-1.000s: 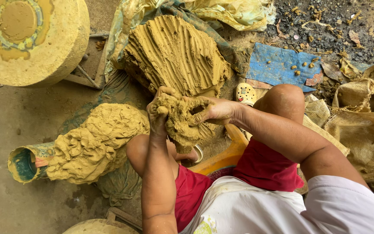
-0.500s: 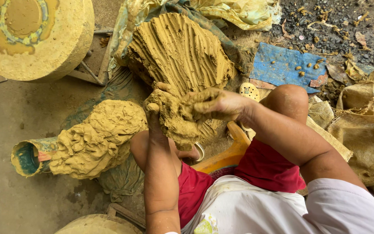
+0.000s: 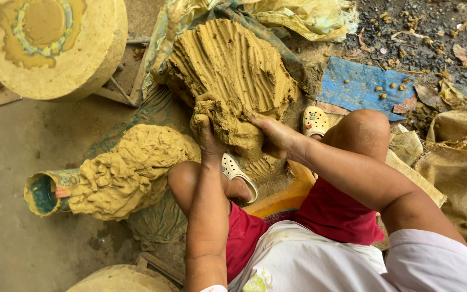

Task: The person kneads and folds pieces of clay by hand on a low workspace, pulling sections from a larger mass and pressing them together repeatedly.

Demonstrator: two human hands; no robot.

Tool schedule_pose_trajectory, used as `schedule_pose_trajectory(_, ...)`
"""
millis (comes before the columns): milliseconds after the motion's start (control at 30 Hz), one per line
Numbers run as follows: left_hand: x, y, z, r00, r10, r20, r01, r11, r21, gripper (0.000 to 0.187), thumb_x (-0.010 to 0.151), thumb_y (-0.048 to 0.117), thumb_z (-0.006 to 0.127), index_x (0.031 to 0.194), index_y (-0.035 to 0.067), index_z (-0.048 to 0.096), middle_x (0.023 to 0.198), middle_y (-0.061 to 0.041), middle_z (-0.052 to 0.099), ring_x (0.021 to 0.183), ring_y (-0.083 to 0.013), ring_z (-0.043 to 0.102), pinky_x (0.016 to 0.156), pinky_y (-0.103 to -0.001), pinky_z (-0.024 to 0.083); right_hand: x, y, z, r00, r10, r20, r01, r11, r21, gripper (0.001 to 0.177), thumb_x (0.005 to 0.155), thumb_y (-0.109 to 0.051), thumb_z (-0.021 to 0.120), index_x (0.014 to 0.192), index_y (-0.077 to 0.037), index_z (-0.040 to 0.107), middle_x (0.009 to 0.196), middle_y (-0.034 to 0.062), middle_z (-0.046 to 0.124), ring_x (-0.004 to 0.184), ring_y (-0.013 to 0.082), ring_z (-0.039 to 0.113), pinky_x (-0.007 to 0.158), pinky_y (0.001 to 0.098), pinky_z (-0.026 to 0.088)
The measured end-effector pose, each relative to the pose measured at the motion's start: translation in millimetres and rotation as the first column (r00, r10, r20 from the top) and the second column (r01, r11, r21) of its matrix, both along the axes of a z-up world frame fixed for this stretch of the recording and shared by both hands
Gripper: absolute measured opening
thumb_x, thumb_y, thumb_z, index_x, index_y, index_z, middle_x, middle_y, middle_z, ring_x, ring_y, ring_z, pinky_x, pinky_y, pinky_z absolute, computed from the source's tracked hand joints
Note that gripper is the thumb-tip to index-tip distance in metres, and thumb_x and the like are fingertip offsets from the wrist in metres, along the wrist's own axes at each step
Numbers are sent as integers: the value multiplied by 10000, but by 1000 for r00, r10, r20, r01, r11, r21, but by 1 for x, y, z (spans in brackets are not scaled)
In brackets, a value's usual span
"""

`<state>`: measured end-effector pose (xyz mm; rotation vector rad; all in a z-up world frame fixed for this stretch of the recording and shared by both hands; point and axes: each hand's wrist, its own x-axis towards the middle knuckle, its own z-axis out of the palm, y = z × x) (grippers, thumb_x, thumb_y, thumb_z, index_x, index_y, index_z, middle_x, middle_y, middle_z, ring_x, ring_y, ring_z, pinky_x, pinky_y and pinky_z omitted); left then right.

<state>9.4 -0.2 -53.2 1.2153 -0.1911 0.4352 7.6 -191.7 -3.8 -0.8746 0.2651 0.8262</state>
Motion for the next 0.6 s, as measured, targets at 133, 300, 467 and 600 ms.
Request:
schedule_pose_trajectory(133, 15, 27, -32, 924, 134, -357, 46, 890, 454, 801, 991, 718, 400, 1516, 113, 383, 1490, -94, 510, 1407, -232, 469, 1186, -496, 372, -1, 5, -11, 993, -81, -82, 98, 968, 230, 474, 1056, -321, 498, 1440, -43, 517, 1415, 180, 604, 1192, 275, 659, 1048, 479, 524)
schedule_pose_trajectory(300, 15, 10, -74, 944, -57, -326, 14, 991, -133, 928, 884, 747, 594, 1607, 249, 294, 1692, 72, 176, 1582, -144, 108, 1247, -513, 64, 7, 7, -6, 933, -247, 260, 235, 969, 77, 569, 926, -149, 561, 1470, -177, 395, 1427, 160, 544, 1292, 291, 574, 1144, 531, 470)
schedule_pose_trajectory(467, 0, -22, -37, 912, -206, -354, 106, 954, -282, 1005, 794, 753, 687, 1492, 149, 290, 1526, -130, 320, 1483, -338, 281, 1220, -630, 268, 18, -15, 6, 869, 94, 486, 95, 931, -351, 508, 1146, -375, 437, 1576, -229, 210, 1602, 120, 366, 1503, 237, 331, 1215, 509, 264)
schedule_pose_trajectory(600, -3, -20, 22, 895, -213, -391, -15, 864, -504, 1177, 677, 828, 681, 1558, 155, 285, 1541, -196, 377, 1469, -416, 352, 1152, -679, 381, 47, -36, 22, 806, -15, 592, 217, 938, -272, 406, 1010, -381, 597, 1326, -129, 638, 1477, 86, 613, 1424, 213, 480, 1138, 471, 397)
